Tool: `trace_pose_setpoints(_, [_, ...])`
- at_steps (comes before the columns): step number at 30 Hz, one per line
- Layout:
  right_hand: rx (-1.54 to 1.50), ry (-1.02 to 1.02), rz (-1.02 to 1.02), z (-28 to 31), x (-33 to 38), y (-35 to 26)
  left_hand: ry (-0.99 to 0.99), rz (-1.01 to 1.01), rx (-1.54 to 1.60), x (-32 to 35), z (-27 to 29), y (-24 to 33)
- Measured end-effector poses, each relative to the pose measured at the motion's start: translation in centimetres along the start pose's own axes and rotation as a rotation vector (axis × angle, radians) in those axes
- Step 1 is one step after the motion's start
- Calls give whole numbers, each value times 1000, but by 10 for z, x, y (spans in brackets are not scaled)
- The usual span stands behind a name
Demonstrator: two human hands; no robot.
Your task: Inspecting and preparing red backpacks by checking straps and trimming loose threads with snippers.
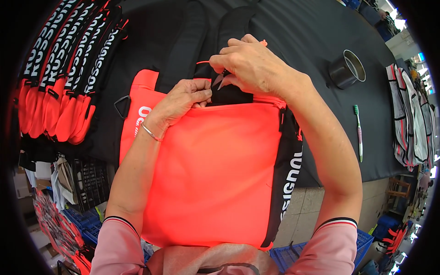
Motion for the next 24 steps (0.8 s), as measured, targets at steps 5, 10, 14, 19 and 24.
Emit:
trace_pose_setpoints(5, [-137, -70, 19, -13, -8, 11, -8, 5, -3, 1, 1, 1])
trace_pose_setpoints(10, [-454, -241, -225, -38, 2, 30, -16, 14, 22, 0, -1, 1])
trace_pose_setpoints(14, [-1322, -274, -179, -38, 8, 6, -32, -26, 9, 3, -1, 4])
trace_pose_setpoints(19, [-1206, 119, -483, -26, 32, 41, -18, -41, 7, -1, 0, 0])
trace_pose_setpoints(24, [-723, 309, -792, -22, 71, 27, 62, 10, 92, 0, 4, 0])
Point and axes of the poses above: each hand's wrist, its own x-axis away from the middle knuckle, its own z-axis out of the back of the hand, y = z × x, the point moved 8 cm from there along -x, towards the middle knuckle, and after that the axes turned 13 degrees about x, right-handed, at the moved point
